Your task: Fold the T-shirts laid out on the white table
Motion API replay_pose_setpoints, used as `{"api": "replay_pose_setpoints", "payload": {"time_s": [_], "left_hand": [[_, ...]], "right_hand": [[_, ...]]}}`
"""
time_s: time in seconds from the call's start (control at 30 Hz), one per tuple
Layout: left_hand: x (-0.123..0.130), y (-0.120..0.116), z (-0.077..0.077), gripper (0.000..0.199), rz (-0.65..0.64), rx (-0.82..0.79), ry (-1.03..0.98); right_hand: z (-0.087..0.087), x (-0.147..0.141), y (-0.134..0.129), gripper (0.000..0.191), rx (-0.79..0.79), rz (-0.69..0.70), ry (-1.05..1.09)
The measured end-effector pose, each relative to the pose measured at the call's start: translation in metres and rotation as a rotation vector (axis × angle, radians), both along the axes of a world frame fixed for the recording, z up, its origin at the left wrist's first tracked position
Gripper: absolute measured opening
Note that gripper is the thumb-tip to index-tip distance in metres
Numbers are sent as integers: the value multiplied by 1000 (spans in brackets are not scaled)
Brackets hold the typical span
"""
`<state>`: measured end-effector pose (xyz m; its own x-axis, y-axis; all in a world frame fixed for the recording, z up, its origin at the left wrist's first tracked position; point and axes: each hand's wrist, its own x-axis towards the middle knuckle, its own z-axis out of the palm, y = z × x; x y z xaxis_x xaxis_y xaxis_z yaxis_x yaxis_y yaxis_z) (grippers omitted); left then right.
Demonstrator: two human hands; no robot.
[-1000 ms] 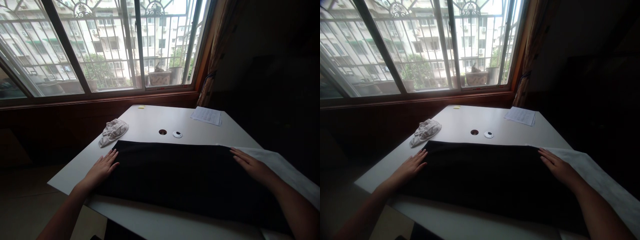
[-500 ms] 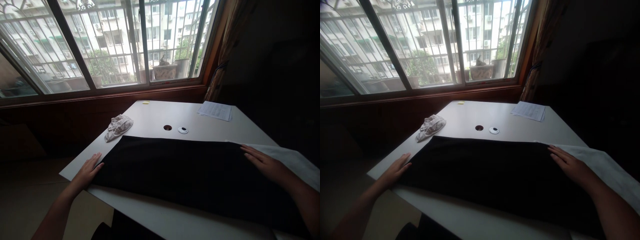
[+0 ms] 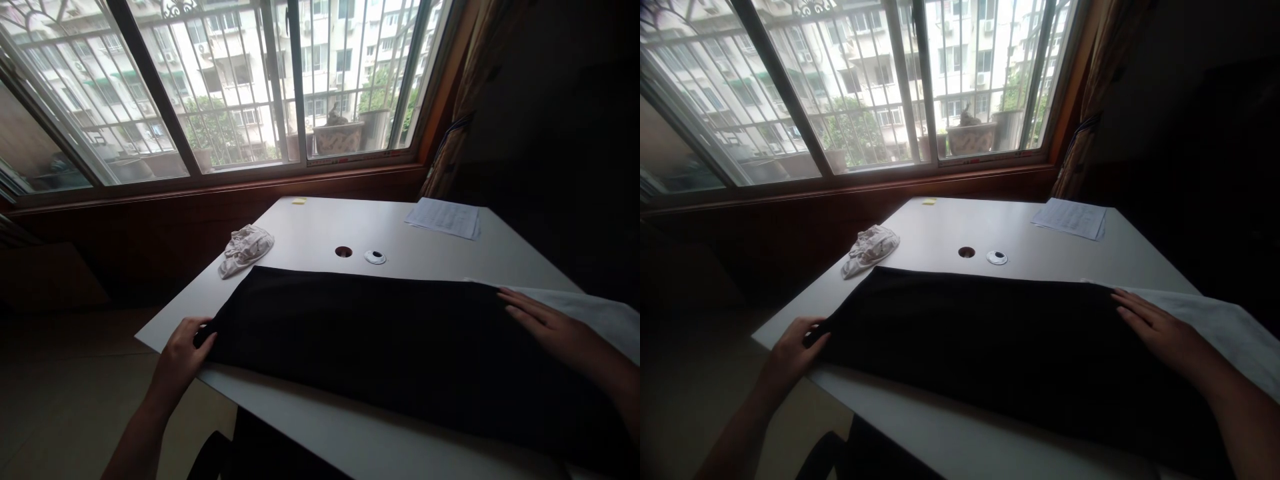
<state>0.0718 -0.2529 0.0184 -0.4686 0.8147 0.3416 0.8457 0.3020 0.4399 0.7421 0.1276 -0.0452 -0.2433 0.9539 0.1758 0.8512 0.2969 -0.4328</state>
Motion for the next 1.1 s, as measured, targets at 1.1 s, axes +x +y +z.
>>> {"api": "replay_pose_setpoints", "payload": {"time_s": [1.1], "left_hand": [[50, 59, 9, 52, -463, -179, 334]], "right_hand": [[6, -4, 0, 57, 8, -11, -4]]}}
